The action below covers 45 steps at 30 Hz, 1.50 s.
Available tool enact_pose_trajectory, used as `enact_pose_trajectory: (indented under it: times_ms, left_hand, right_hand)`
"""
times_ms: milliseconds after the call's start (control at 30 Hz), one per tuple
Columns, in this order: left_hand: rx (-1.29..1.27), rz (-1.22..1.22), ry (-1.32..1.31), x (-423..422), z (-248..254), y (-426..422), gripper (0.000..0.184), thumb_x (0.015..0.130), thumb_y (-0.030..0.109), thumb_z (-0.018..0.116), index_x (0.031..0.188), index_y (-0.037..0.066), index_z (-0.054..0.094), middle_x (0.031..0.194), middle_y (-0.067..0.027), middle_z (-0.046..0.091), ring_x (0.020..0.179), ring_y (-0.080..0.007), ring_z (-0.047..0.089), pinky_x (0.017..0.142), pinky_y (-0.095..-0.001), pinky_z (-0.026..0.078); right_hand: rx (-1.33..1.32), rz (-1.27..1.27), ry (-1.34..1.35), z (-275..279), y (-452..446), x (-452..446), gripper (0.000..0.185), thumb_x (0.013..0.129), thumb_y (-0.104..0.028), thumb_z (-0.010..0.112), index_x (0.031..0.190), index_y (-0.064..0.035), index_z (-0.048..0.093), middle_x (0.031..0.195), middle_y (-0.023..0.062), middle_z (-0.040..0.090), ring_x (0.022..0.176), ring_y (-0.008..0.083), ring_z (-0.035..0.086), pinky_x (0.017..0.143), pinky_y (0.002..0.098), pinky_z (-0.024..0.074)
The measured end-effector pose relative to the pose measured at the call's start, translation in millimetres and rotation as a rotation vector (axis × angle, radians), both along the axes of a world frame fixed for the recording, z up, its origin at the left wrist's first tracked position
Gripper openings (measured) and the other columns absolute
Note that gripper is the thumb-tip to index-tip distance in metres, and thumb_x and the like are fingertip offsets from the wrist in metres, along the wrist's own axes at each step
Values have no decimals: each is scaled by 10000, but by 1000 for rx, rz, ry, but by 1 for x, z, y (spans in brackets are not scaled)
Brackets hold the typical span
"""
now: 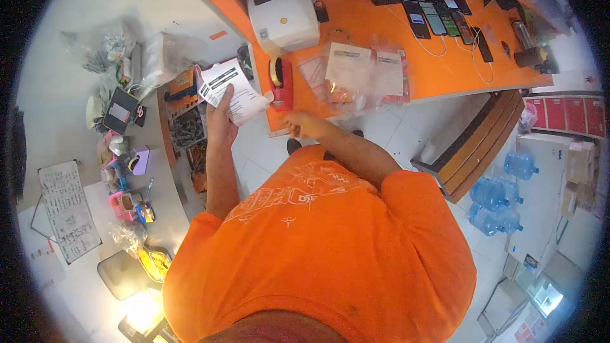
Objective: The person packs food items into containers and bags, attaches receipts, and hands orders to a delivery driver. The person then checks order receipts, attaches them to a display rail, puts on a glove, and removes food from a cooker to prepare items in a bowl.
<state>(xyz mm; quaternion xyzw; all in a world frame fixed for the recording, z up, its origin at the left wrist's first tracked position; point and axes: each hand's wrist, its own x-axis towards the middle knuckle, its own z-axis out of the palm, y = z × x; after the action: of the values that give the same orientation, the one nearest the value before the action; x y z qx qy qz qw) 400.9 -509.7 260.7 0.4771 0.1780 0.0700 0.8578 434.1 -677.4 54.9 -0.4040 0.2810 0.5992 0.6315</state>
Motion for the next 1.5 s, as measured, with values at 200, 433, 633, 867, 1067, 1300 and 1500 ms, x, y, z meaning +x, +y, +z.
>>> enact_pose_trajectory:
  times_ms: [200,433,633,867,1067,1300,1500]
  left_hand:
    - [314,-30,-40,7,23,-95,367,871,20,692,1218,-13,580,1122,-90,674,993,-159,647,888,-317,517]
    - [450,-477,-102,46,12,-263,233,849,56,732,1066,-14,682,973,-75,719,873,-138,671,771,-294,547]
    - [488,-513,122,51,-70,-324,210,870,107,719,1027,-32,704,924,-107,730,830,-158,685,740,-315,554]
    - [561,-418,48,39,-126,-319,307,890,112,689,1151,-44,641,1053,-154,713,936,-204,689,814,-327,549]
    - [470,-389,-24,41,-135,-318,350,865,93,698,1174,-49,616,1110,-171,693,1021,-243,665,888,-360,528]
    - [1156,-272,-278,43,-163,-305,624,821,374,737,1293,12,547,1136,-195,664,1025,-308,637,893,-433,488]
    - [1046,-448,-201,35,-184,-304,580,831,329,736,1233,-52,564,1170,-260,622,1107,-372,581,960,-426,435]
  right_hand:
    - [363,-446,-837,168,-143,5,201,892,-201,672,1014,-42,688,983,59,637,857,137,569,748,296,427]
    - [-164,-549,-1189,229,-265,46,230,832,-135,724,1009,9,743,1060,124,712,979,176,650,842,302,507]
    - [-487,-427,-1227,121,-336,166,297,830,-219,735,1010,17,740,950,82,727,790,159,671,750,267,514]
    - [-891,-63,-1327,25,-315,190,672,779,-495,731,1252,-30,618,1215,198,627,1232,312,514,1041,479,356]
    - [-1112,110,-1026,64,-290,209,915,758,-539,711,1478,-95,360,1500,262,345,1374,460,331,1097,645,218]
    - [-1076,-299,-2026,139,-208,180,388,833,-189,599,1191,-40,581,1158,173,620,1109,333,574,945,480,427]
    - [-125,67,-716,146,-37,27,298,935,-313,601,1109,-73,635,934,36,650,842,165,621,652,345,491]
